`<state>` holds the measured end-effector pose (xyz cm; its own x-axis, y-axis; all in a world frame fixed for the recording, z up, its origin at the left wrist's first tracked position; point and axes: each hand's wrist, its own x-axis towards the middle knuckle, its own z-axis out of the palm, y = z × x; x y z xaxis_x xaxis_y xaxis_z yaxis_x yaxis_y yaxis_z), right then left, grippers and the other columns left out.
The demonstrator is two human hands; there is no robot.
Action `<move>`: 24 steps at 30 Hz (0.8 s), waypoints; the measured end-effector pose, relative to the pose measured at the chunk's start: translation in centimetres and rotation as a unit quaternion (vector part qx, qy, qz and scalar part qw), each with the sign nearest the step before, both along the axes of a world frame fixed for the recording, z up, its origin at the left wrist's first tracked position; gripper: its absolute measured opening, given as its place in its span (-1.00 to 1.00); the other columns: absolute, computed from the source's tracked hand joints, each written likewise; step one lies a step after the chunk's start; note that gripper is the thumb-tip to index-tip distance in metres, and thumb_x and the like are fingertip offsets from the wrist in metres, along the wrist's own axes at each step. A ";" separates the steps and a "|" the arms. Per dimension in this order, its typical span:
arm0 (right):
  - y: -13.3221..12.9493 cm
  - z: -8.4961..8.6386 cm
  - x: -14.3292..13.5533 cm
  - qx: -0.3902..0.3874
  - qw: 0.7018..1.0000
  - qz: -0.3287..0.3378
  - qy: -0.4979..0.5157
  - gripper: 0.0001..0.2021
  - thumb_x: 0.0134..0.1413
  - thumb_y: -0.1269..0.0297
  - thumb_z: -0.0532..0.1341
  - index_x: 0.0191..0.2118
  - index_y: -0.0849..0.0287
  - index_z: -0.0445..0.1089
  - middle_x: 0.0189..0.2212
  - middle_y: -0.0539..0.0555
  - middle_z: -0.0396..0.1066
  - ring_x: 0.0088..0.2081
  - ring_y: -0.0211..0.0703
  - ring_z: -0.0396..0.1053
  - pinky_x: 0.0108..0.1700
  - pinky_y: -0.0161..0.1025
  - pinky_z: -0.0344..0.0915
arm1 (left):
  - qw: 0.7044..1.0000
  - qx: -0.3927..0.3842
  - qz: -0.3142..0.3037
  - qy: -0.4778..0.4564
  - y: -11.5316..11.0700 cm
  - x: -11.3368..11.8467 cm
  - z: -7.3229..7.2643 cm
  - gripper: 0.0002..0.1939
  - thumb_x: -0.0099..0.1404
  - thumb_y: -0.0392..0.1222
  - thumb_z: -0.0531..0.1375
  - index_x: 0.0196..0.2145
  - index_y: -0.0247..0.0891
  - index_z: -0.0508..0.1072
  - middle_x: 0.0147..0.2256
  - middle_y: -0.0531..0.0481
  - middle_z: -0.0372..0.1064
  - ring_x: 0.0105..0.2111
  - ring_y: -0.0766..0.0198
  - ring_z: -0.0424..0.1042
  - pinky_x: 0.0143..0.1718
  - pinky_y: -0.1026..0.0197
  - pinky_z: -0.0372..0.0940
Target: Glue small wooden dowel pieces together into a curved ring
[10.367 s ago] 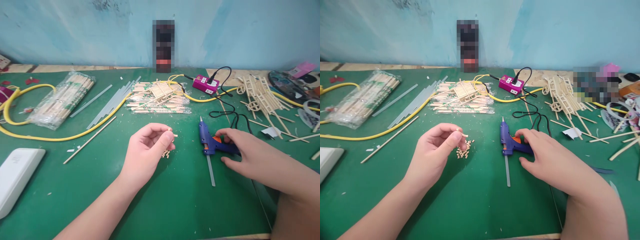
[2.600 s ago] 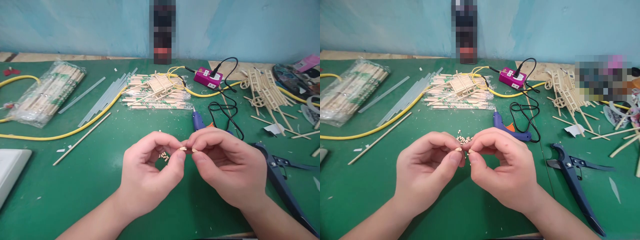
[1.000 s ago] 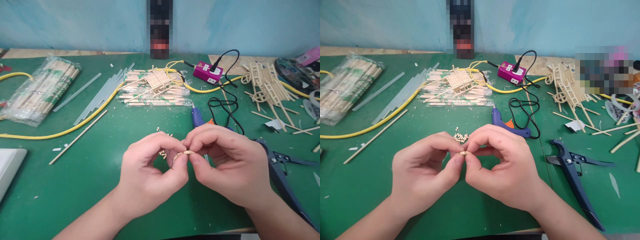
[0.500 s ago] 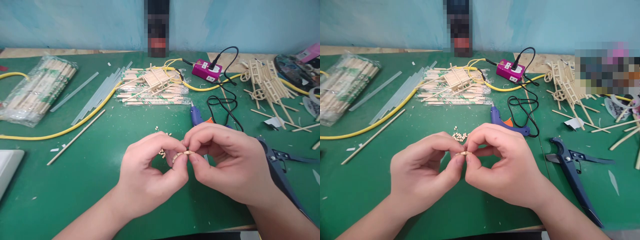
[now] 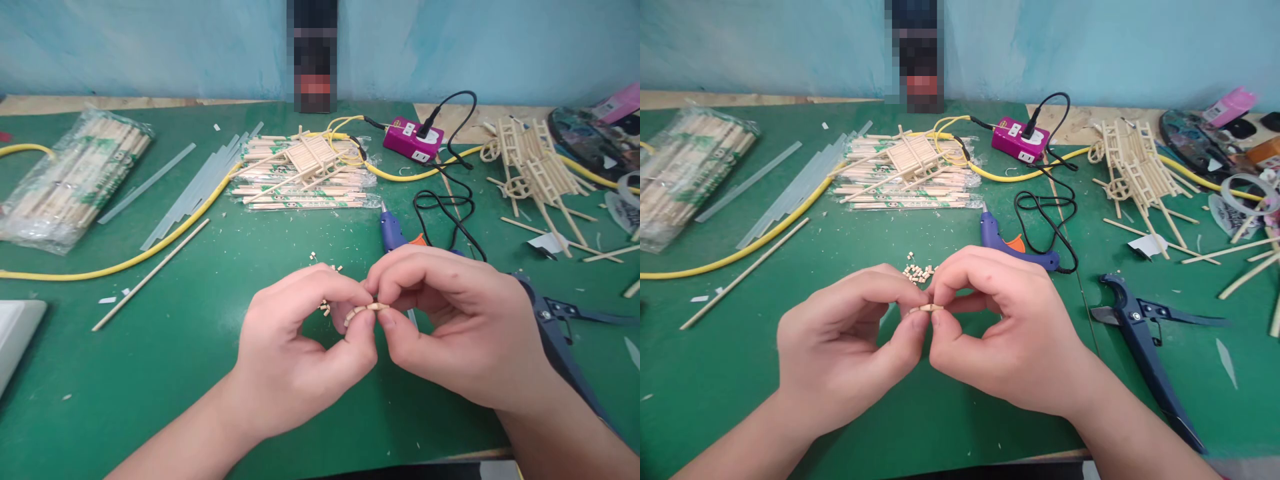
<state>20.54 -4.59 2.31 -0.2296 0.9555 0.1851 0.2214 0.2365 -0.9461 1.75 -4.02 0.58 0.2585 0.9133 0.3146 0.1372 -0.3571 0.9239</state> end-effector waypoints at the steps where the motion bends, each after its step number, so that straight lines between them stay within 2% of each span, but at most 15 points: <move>1: 0.0 0.0 0.0 0.000 1.000 0.001 -0.001 -0.71 0.00 0.68 0.29 -0.28 0.10 0.43 -0.27 -0.04 0.50 -0.24 -0.29 0.48 -0.28 -0.43 0.53 | 1.000 0.002 0.000 0.000 0.0 0.0 0.0 -0.82 0.23 -0.49 0.33 -0.27 -0.25 0.56 -0.41 0.04 0.52 -0.43 0.35 0.45 -0.37 0.24 0.40; 7: -0.1 0.0 0.3 -0.005 1.000 0.003 -0.001 -0.71 0.00 0.67 0.31 -0.28 0.09 0.43 -0.27 -0.05 0.50 -0.23 -0.28 0.49 -0.27 -0.42 0.55 | 1.000 0.004 0.002 0.004 0.0 0.0 -0.1 -0.81 0.24 -0.48 0.33 -0.26 -0.22 0.56 -0.40 0.05 0.53 -0.43 0.34 0.47 -0.37 0.22 0.41; 14: -0.4 -0.3 0.0 -0.020 0.999 -0.016 0.040 -0.59 0.01 0.67 0.34 -0.08 0.03 0.48 -0.20 -0.06 0.52 -0.19 -0.25 0.56 -0.05 -0.30 0.66 | 0.999 -0.036 0.016 -0.030 0.1 0.2 0.2 -0.79 0.25 -0.47 0.32 -0.25 -0.18 0.57 -0.39 0.02 0.57 -0.41 0.25 0.54 -0.38 0.17 0.44; 24: -0.3 -0.5 -0.1 0.038 0.999 -0.021 0.007 -0.68 0.01 0.66 0.33 -0.21 0.07 0.50 -0.32 -0.05 0.54 -0.25 -0.19 0.56 -0.24 -0.28 0.60 | 0.998 -0.039 0.021 -0.035 -0.1 0.0 0.2 -0.80 0.27 -0.45 0.34 -0.23 -0.17 0.58 -0.38 0.02 0.58 -0.40 0.27 0.53 -0.38 0.19 0.46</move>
<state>20.41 -4.93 1.79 -0.1870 0.9474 0.2597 0.2190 0.2979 -0.9291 1.72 -4.15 0.80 0.1995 0.9451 0.2589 0.0852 -0.2799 0.9562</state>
